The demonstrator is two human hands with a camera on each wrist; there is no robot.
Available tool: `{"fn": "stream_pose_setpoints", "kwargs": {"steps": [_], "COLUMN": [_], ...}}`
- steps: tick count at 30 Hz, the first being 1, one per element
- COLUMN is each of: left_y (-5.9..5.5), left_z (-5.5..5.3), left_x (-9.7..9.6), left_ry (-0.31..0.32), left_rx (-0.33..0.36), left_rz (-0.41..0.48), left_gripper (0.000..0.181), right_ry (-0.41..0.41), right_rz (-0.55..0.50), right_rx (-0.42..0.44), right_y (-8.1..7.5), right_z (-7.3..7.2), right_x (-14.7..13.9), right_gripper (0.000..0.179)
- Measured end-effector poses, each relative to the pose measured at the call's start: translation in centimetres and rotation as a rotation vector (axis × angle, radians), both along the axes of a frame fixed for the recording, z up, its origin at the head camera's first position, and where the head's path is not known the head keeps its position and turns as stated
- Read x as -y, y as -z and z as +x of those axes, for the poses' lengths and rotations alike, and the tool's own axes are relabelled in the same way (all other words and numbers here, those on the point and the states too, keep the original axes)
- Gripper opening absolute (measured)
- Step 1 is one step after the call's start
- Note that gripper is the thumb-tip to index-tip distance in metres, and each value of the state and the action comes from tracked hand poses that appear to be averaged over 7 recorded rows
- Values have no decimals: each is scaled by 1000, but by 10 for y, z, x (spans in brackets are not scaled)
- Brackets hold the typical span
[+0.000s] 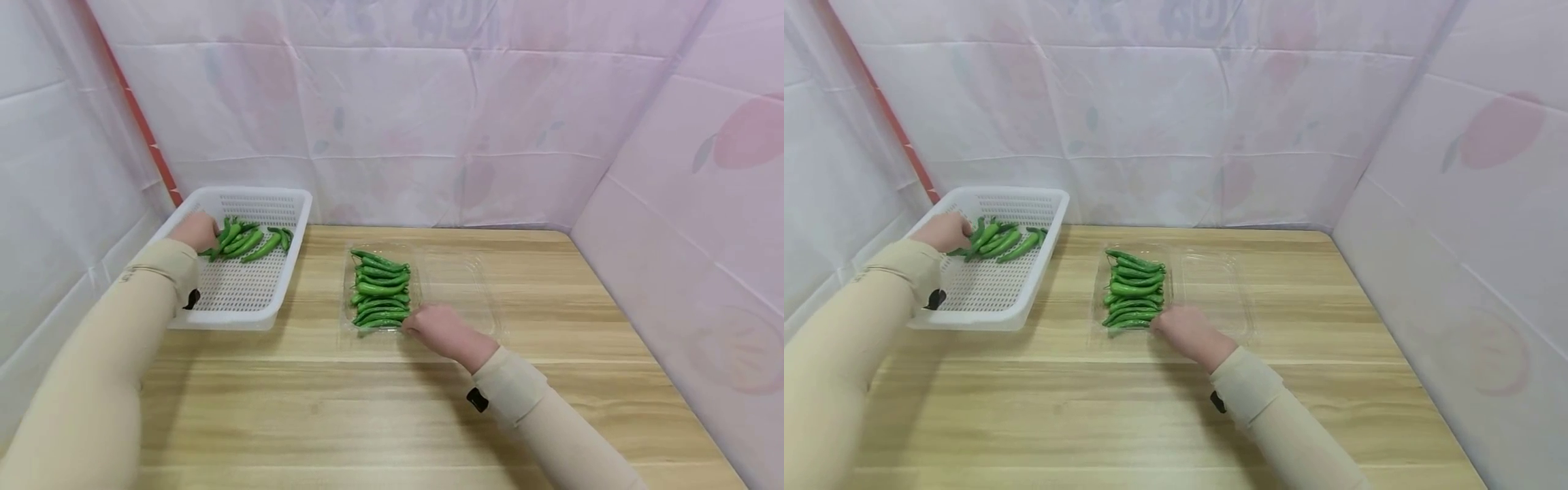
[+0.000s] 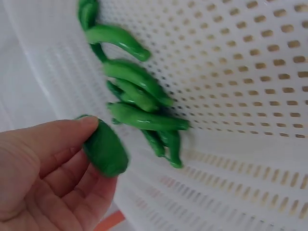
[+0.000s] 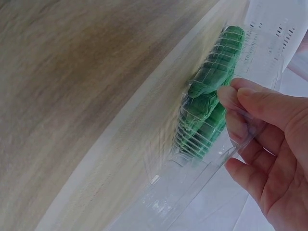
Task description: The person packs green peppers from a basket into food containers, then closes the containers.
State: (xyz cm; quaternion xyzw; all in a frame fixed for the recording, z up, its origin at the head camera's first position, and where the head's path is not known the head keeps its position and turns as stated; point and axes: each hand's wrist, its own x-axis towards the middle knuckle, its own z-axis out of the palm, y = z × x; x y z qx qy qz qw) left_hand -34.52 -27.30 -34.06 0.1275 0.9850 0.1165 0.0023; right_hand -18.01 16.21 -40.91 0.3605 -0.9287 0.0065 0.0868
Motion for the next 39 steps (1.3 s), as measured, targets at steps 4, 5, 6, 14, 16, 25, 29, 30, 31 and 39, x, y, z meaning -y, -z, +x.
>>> {"fn": "stream_pose_setpoints", "kwargs": {"steps": [4, 5, 6, 14, 16, 25, 29, 30, 31, 39], "left_y": [-10, -12, -14, -31, -36, -45, -43, -42, -40, -26], "left_z": [7, 10, 11, 25, 27, 54, 62, 63, 63, 67], "left_x": [-7, -9, -11, -28, -34, -103, -132, -138, -143, -177], "left_ry": [22, 28, 29, 78, 100, 235, 342, 356, 371, 457], "left_rx": [-36, -47, -53, -128, -143, -94, -140, -148, -157, -59], "left_rz": [36, 40, 44, 45, 52, 176, 158, 156, 147, 213], "left_gripper": [12, 12, 12, 27, 26, 24, 20, 20, 19, 16], "right_ry": [-1, 0, 1, -18, -24, -18, -9, -11, -9, 10], "right_rz": [-7, -9, -10, -24, -24, 2, 8, 9, 8, 10], "right_rx": [9, 14, 17, 20, 18, 5, 3, -1, -2, -4], "right_y": [0, -1, -1, 0, 0, -1, -1, -1, -1, 0], "right_z": [-2, -2, -2, -6, -6, -8, -8, -8, -8, -8], "right_x": [0, 0, 0, 3, 3, -1, -1, -2, -2, -4], "right_gripper": [17, 17, 17, 21, 23, 22, 19, 19, 19, 20]}}
